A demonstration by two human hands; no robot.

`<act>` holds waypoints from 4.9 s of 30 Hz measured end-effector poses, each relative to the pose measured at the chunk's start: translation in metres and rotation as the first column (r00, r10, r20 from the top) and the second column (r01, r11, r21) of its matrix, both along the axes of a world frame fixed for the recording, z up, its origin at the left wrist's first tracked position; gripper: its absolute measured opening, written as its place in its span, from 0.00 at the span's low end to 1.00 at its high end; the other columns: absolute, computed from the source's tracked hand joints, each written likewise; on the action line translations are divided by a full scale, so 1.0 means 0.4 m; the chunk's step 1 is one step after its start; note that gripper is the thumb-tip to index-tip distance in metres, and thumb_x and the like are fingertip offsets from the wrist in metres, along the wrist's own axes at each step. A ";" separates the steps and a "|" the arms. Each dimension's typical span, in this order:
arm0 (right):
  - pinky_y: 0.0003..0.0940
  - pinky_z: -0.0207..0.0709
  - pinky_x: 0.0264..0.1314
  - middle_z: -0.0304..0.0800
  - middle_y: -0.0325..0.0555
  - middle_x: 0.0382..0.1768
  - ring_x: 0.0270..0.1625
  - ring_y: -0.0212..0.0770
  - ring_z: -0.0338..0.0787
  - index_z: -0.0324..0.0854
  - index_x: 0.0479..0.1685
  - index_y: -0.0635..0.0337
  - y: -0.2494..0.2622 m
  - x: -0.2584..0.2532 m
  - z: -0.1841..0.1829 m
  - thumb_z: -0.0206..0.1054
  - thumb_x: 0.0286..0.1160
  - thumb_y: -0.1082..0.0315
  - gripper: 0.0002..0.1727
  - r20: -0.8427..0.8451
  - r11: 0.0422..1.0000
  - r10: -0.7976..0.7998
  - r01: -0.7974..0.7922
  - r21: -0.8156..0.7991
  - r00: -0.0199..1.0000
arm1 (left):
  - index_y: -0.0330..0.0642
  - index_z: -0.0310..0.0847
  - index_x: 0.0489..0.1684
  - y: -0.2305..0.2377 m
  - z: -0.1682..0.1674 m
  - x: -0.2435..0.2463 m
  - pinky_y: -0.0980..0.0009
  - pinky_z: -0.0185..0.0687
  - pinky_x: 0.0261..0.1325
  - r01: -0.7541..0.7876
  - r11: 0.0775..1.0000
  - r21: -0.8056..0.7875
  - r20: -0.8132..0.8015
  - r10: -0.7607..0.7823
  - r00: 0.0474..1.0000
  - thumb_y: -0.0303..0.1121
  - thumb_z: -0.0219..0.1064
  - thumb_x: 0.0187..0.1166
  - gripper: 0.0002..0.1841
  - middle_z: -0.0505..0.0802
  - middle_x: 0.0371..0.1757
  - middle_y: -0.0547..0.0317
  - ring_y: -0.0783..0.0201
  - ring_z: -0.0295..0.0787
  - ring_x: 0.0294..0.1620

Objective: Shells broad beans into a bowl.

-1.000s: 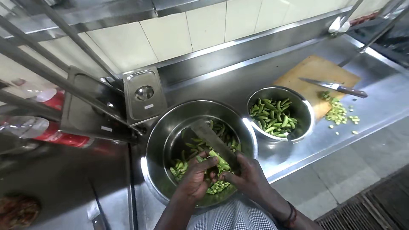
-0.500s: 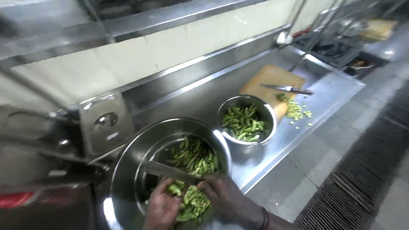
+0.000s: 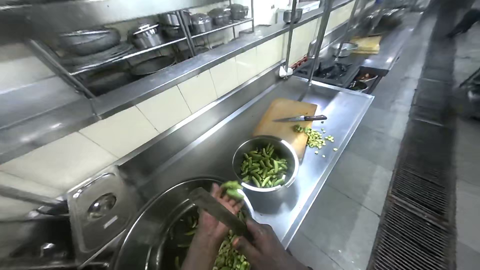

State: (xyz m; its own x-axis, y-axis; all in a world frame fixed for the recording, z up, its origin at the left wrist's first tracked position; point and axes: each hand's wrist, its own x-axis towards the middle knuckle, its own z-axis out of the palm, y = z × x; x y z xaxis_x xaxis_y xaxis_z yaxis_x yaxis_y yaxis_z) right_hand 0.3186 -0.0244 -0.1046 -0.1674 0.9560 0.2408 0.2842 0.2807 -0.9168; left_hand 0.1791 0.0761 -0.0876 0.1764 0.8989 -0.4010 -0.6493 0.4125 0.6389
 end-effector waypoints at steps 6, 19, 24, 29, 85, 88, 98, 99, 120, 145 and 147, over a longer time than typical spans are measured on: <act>0.40 0.82 0.31 0.83 0.45 0.25 0.27 0.38 0.85 0.82 0.46 0.61 -0.015 0.032 -0.013 0.59 0.83 0.36 0.32 -0.008 0.998 -0.055 0.054 -0.034 0.998 | 0.45 0.61 0.85 0.023 -0.008 -0.006 0.40 0.77 0.70 0.030 0.999 -0.018 -0.138 -0.032 0.990 0.50 0.47 0.93 0.27 0.80 0.76 0.45 0.45 0.81 0.72; 0.30 0.75 0.18 0.80 0.32 0.21 0.16 0.30 0.77 0.85 0.50 0.52 -0.009 0.000 -0.039 0.60 0.84 0.42 0.23 -0.043 0.996 -0.045 0.041 -0.081 0.998 | 0.38 0.77 0.69 -0.039 -0.149 -0.429 0.62 0.85 0.56 -0.416 0.909 0.015 -0.667 0.319 0.673 0.32 0.62 0.88 0.16 0.90 0.59 0.49 0.59 0.89 0.53; 0.29 0.73 0.17 0.78 0.32 0.19 0.16 0.31 0.75 0.84 0.44 0.49 -0.002 -0.013 -0.042 0.60 0.82 0.37 0.24 -0.026 0.995 0.003 -0.006 -0.095 1.000 | 0.33 0.82 0.65 -0.059 -0.213 -0.443 0.41 0.75 0.73 0.028 0.998 -0.050 -0.994 -0.052 0.098 0.33 0.68 0.82 0.18 0.87 0.65 0.35 0.42 0.83 0.68; 0.28 0.72 0.16 0.78 0.31 0.18 0.15 0.30 0.74 0.84 0.43 0.48 0.001 -0.015 -0.040 0.60 0.82 0.38 0.24 -0.012 0.996 0.007 -0.008 -0.086 1.000 | 0.45 0.70 0.84 -0.075 -0.283 -0.382 0.39 0.57 0.87 0.336 0.848 -0.409 -0.878 -0.265 -0.399 0.39 0.64 0.84 0.28 0.73 0.86 0.43 0.41 0.63 0.88; 0.30 0.84 0.32 0.88 0.31 0.31 0.28 0.27 0.85 0.83 0.52 0.53 -0.124 -0.304 0.032 0.77 0.65 0.42 0.27 0.320 0.985 0.161 -0.135 -0.105 0.933 | 0.39 0.85 0.58 -0.437 -0.054 -0.434 0.62 0.91 0.46 -0.251 0.956 0.150 -0.053 0.261 0.964 0.16 0.63 0.76 0.16 0.90 0.46 0.46 0.59 0.90 0.38; 0.26 0.80 0.26 0.84 0.31 0.25 0.23 0.25 0.81 0.82 0.44 0.53 -0.109 -0.303 0.035 0.79 0.63 0.41 0.26 0.316 0.986 0.168 -0.163 -0.041 0.934 | 0.36 0.83 0.53 -0.425 -0.036 -0.411 0.63 0.92 0.44 -0.201 0.973 0.109 0.020 0.200 0.980 0.17 0.65 0.76 0.11 0.90 0.41 0.45 0.59 0.90 0.35; 0.29 0.73 0.22 0.76 0.30 0.16 0.19 0.27 0.76 0.82 0.30 0.49 -0.044 -0.237 0.020 0.73 0.70 0.38 0.23 0.215 0.938 0.345 -0.329 -0.107 0.913 | 0.35 0.83 0.50 -0.433 0.013 -0.297 0.68 0.91 0.41 -0.322 0.943 0.089 -0.063 0.328 0.943 0.12 0.60 0.73 0.14 0.92 0.41 0.47 0.64 0.90 0.33; 0.31 0.73 0.23 0.75 0.31 0.16 0.19 0.28 0.76 0.82 0.29 0.50 -0.036 -0.220 0.017 0.71 0.71 0.36 0.25 0.225 0.938 0.345 -0.330 -0.105 0.911 | 0.35 0.83 0.50 -0.427 0.014 -0.279 0.68 0.91 0.41 -0.340 0.937 0.085 -0.079 0.346 0.935 0.11 0.58 0.73 0.14 0.92 0.41 0.47 0.63 0.90 0.34; 0.45 0.79 0.35 0.79 0.39 0.23 0.28 0.40 0.83 0.83 0.40 0.51 0.132 -0.012 -0.025 0.55 0.83 0.36 0.28 0.192 0.927 0.311 -0.253 -0.276 0.931 | 0.40 0.85 0.52 -0.110 -0.072 -0.242 0.69 0.78 0.33 -0.165 0.986 -0.028 -0.839 0.067 0.540 0.28 0.66 0.83 0.07 0.89 0.41 0.56 0.66 0.80 0.29; 0.34 0.73 0.24 0.74 0.31 0.17 0.20 0.32 0.76 0.82 0.35 0.46 0.138 -0.015 -0.062 0.58 0.80 0.34 0.26 0.096 0.963 0.203 -0.182 -0.198 0.974 | 0.48 0.57 0.93 -0.047 -0.285 -0.274 0.37 0.68 0.80 0.162 0.864 -0.477 -0.842 -0.397 -0.365 0.44 0.54 0.91 0.31 0.74 0.85 0.43 0.41 0.73 0.82; 0.33 0.73 0.23 0.74 0.31 0.17 0.19 0.31 0.76 0.81 0.35 0.46 0.133 -0.020 -0.063 0.58 0.80 0.34 0.25 0.083 0.966 0.187 -0.169 -0.194 0.979 | 0.52 0.58 0.92 -0.044 -0.265 -0.276 0.36 0.72 0.76 0.132 0.863 -0.488 -0.839 -0.422 -0.342 0.44 0.57 0.89 0.31 0.80 0.80 0.43 0.40 0.78 0.78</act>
